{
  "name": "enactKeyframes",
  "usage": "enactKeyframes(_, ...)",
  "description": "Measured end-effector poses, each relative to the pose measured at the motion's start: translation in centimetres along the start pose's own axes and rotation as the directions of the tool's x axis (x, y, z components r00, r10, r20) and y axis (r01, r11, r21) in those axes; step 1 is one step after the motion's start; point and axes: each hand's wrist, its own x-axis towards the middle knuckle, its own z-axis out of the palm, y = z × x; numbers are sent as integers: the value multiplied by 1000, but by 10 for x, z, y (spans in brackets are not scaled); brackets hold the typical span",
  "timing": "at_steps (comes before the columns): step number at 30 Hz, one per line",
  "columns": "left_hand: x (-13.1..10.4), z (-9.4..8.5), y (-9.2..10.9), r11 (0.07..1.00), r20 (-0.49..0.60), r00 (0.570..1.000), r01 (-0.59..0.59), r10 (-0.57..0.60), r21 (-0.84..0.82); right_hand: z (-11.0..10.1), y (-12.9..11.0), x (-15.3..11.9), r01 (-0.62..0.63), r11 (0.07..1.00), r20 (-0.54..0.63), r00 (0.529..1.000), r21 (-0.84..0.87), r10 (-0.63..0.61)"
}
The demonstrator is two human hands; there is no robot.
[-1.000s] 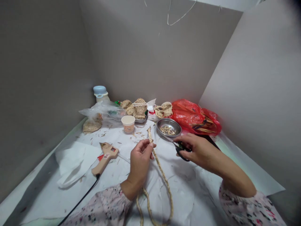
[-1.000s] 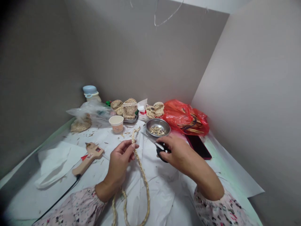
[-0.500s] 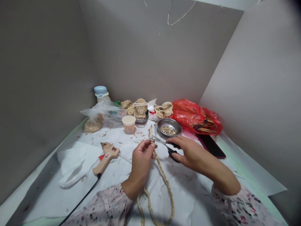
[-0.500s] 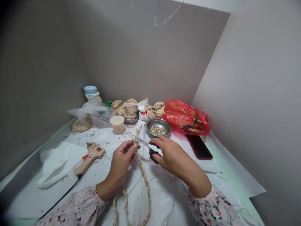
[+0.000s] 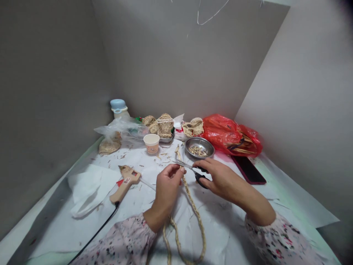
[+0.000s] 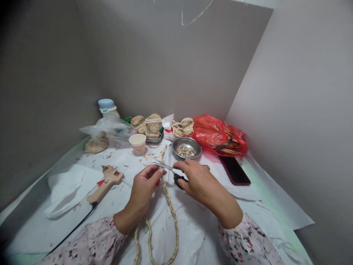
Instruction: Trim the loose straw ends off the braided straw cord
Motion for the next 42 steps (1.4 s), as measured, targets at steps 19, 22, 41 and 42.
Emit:
enactKeyframes(19,0,1,-6,999,14,1000,20,-21,28,1,5,1,-13,996,50,999,91,9)
enactKeyframes(22,0,1,-6,999,13,999,37,-38,24,3,7,1,-14,994,56,998,108,8)
enactKeyframes(41,5,-2,-12,981,34,985,169,-167,-99,2,21,2,-334,938,90,941,91,326)
enactKeyframes(42,5,-2,-12,980,34,985,170,-167,-104,1,19,1,-330,941,113,940,74,321)
